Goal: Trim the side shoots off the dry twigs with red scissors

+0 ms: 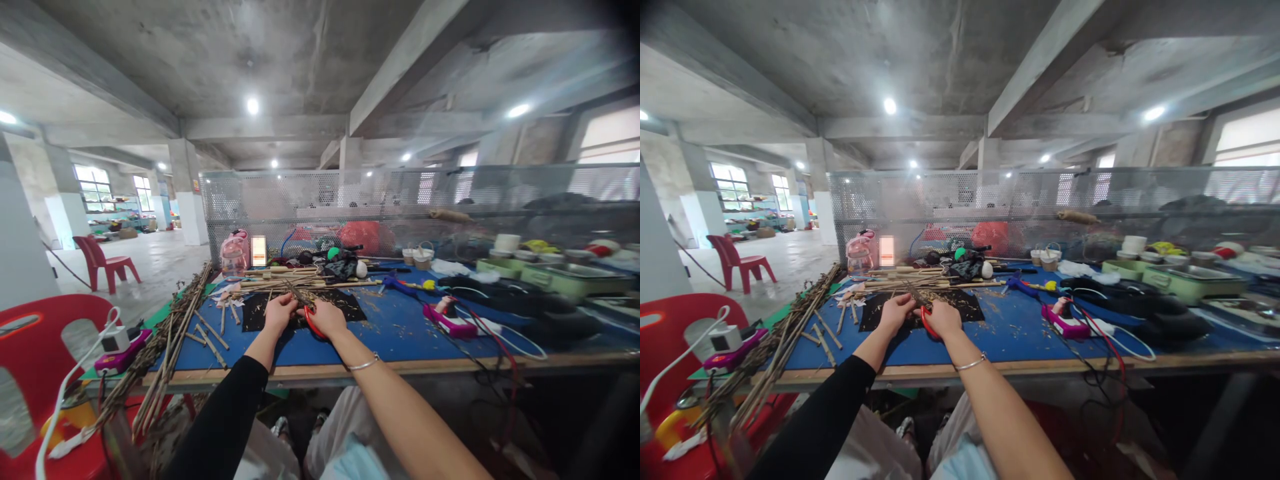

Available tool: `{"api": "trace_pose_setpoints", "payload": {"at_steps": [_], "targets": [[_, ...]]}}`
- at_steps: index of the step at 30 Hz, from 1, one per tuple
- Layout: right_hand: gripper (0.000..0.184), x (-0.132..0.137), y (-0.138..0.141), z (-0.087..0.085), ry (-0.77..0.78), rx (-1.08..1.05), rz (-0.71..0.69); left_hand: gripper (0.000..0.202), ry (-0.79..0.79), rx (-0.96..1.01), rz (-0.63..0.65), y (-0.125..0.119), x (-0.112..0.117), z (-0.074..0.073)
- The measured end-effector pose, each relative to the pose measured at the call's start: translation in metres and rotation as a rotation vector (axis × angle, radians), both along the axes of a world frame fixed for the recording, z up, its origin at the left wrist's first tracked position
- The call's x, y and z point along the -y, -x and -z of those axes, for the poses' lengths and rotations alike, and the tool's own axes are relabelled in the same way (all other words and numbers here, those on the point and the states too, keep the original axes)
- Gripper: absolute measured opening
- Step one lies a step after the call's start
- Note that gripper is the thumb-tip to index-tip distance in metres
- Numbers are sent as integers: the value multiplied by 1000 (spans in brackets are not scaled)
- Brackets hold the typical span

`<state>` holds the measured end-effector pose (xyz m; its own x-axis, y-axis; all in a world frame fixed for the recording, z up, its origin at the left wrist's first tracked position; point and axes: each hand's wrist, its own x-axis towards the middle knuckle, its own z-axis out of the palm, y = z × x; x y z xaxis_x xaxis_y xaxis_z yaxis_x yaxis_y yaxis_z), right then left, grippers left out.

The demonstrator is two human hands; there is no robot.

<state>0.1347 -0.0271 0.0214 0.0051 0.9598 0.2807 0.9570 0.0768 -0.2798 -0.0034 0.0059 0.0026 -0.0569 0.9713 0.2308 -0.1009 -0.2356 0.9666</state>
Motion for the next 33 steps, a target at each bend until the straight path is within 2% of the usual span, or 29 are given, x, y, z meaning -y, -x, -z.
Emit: {"api": "trace_pose_setpoints", "payload": {"at_steps": [5, 11, 16, 24, 33], "targets": [[61, 0, 0, 2, -42, -15, -13, 36, 3, 125, 111, -2, -2, 1], [63, -1, -1, 4, -125, -5, -75, 24, 18, 169, 231, -3, -4, 4], [62, 0, -2, 4, -82, -35, -74, 23, 42, 219, 276, -5, -2, 1], [55, 2, -1, -1, -30, -46, -68, 25, 30, 210, 238, -4, -5, 3], [57, -1, -2, 0, -7, 3, -43, 23, 72, 159, 140, -2, 0, -2]]}}
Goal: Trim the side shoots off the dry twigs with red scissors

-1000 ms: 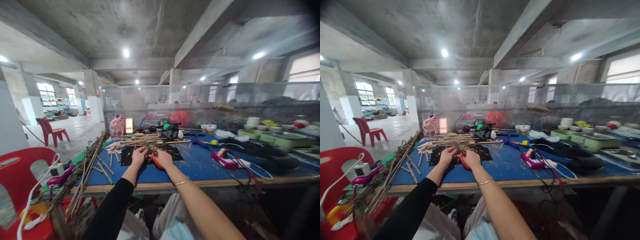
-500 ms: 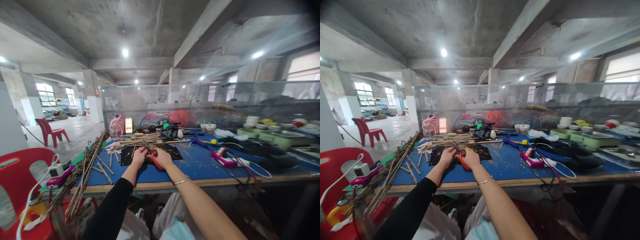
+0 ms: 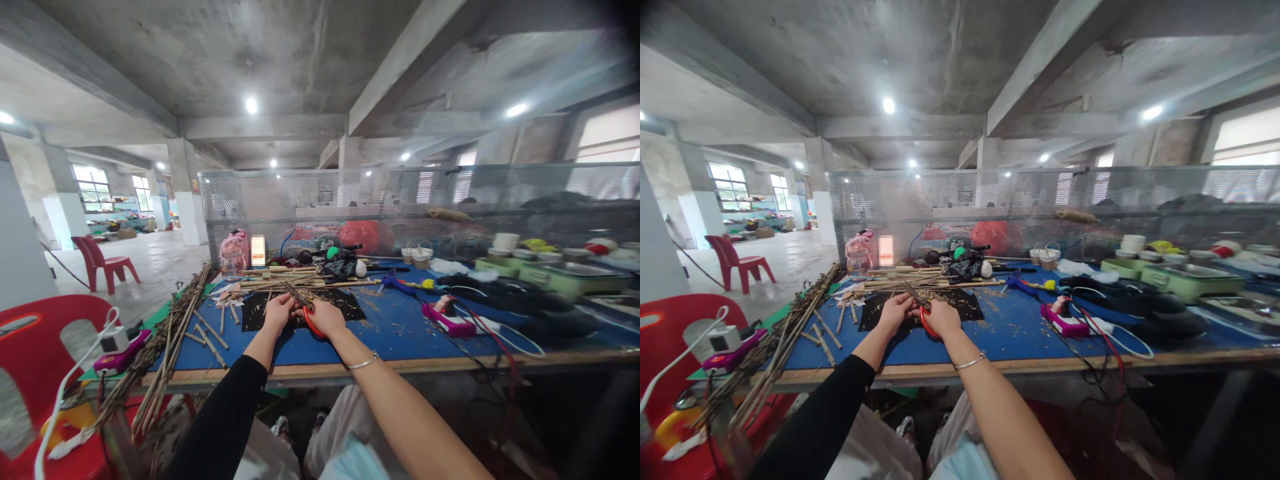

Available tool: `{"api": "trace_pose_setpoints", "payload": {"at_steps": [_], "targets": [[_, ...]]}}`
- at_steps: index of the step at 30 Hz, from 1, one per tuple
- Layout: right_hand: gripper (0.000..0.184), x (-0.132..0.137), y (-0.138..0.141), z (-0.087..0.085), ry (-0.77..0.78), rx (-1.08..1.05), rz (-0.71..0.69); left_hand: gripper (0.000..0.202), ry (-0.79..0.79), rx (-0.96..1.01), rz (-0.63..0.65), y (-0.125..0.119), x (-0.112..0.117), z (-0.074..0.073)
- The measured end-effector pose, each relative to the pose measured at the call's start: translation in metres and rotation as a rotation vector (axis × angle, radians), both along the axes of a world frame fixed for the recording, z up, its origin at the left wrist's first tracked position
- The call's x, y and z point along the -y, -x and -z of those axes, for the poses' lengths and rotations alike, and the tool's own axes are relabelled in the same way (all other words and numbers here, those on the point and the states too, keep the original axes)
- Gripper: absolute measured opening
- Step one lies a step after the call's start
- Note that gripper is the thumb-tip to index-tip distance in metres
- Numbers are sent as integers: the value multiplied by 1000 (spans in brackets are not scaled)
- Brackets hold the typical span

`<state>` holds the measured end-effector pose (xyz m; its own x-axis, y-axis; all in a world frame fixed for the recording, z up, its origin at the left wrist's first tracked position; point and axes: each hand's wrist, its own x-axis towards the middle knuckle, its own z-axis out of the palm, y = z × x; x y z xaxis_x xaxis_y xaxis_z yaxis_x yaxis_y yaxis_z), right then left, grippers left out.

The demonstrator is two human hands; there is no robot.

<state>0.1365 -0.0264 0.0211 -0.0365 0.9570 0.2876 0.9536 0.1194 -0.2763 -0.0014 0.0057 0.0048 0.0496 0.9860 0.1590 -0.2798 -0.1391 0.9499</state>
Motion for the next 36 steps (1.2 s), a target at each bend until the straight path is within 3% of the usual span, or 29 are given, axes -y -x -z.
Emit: {"api": "trace_pose_setpoints", "payload": {"at_steps": [8, 15, 24, 36], "targets": [[61, 0, 0, 4, -65, 23, 3, 22, -8, -4, -166, 1, 2, -3], [60, -3, -1, 6, -117, 24, -69, 17, -77, -144, -203, 4, -2, 2], [55, 4, 1, 0, -23, -88, -36, 22, -30, 3, -92, 0, 1, 0], [61, 0, 0, 4, -66, -83, -53, 20, -66, -42, -38, -1, -3, 5]]}}
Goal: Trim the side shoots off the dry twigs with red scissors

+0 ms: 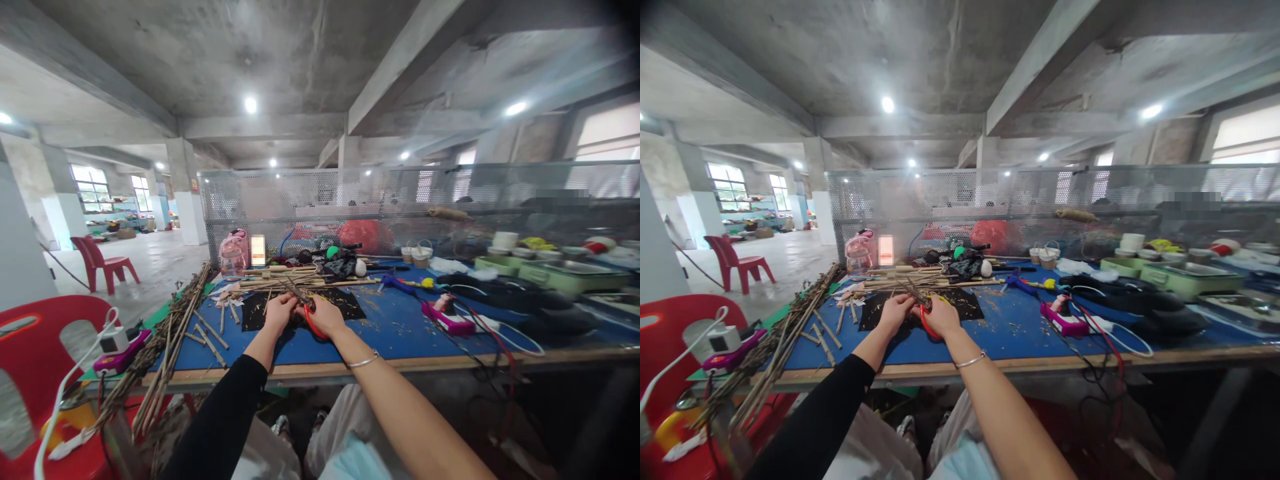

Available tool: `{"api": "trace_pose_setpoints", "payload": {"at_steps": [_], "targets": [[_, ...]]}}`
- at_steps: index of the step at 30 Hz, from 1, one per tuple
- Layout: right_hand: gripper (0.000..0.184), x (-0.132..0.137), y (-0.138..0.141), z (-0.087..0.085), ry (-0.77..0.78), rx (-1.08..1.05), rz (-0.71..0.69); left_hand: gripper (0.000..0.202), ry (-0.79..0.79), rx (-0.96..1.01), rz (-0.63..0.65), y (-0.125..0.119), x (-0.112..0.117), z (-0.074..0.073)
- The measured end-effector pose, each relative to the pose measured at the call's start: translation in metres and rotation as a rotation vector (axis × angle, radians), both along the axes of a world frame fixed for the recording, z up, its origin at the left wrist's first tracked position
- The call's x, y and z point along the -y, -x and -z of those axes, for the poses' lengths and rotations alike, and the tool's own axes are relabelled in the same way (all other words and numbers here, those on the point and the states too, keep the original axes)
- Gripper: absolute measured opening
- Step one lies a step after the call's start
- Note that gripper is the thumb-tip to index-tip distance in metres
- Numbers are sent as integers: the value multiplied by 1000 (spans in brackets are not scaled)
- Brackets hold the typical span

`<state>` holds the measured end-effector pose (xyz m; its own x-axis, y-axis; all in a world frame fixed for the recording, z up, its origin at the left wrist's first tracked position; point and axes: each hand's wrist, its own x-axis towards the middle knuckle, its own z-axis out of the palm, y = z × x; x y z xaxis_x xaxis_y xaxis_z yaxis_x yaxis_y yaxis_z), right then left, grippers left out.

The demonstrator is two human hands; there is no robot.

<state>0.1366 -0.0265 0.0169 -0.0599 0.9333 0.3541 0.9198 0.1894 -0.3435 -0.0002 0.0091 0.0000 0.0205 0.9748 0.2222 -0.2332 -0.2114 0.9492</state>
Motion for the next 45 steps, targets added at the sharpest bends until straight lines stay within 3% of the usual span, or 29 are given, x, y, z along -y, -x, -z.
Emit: {"api": "trace_pose_setpoints", "payload": {"at_steps": [11, 16, 22, 30, 37, 45], "targets": [[61, -2, 1, -2, 68, 90, 73, 15, 95, 63, -87, 1, 2, -5], [64, -3, 0, 1, 26, 93, 66, 14, 112, 131, -109, 1, 1, -5], [64, -2, 1, 2, -69, 83, 13, 6, 108, 112, -56, 0, 1, -5], [59, -1, 1, 1, 1, 31, 25, 16, 74, 147, 33, -1, 4, -6], [59, 0, 1, 0, -60, 64, 1, 16, 90, 177, 60, -2, 3, -5], [55, 0, 1, -1, -9, 63, 32, 13, 111, 216, -16, -1, 3, -6]]}}
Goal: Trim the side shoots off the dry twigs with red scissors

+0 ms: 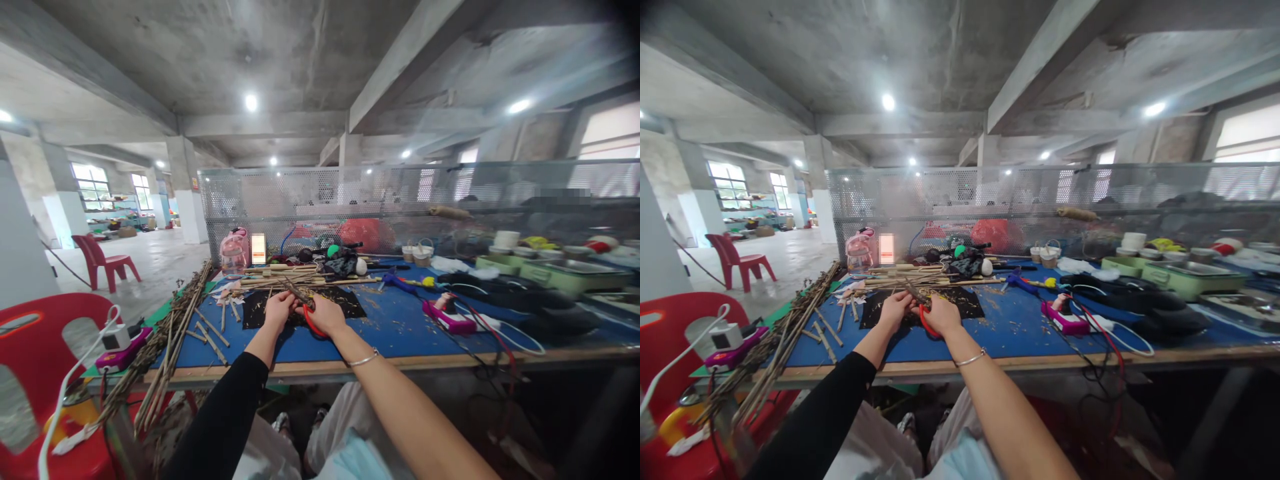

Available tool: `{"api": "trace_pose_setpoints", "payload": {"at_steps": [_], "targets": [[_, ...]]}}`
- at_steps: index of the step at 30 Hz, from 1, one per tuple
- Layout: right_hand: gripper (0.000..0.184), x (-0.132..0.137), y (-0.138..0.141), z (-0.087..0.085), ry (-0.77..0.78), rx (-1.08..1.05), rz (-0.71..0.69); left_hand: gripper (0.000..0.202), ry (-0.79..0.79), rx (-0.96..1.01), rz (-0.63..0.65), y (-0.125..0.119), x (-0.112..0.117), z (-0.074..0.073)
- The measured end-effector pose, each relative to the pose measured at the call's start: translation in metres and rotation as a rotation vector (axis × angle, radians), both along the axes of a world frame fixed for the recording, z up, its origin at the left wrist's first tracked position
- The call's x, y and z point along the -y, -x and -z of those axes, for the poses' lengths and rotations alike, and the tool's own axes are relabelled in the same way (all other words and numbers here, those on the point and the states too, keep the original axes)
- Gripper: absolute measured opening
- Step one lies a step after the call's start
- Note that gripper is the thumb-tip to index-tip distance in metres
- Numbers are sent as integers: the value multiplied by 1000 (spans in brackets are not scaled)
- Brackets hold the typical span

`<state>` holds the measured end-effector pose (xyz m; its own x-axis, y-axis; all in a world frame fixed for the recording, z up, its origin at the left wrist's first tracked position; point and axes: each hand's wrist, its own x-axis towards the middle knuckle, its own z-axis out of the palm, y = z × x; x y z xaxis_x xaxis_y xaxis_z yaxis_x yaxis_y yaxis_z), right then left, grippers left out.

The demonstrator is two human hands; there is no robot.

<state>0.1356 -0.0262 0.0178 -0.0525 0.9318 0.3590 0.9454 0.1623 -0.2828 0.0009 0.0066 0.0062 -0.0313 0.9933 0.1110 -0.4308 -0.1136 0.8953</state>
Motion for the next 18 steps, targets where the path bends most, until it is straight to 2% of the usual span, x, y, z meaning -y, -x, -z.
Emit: {"api": "trace_pose_setpoints", "payload": {"at_steps": [7, 14, 18], "targets": [[58, -1, 0, 0, 35, 18, 2, 14, 57, -13, -55, 1, 0, -1], [62, -2, 0, 2, 49, 10, 51, 19, 37, 1, -36, 2, -3, 0], [66, -2, 0, 4, 11, 18, 27, 21, 3, -29, -62, 3, -4, 2]]}}
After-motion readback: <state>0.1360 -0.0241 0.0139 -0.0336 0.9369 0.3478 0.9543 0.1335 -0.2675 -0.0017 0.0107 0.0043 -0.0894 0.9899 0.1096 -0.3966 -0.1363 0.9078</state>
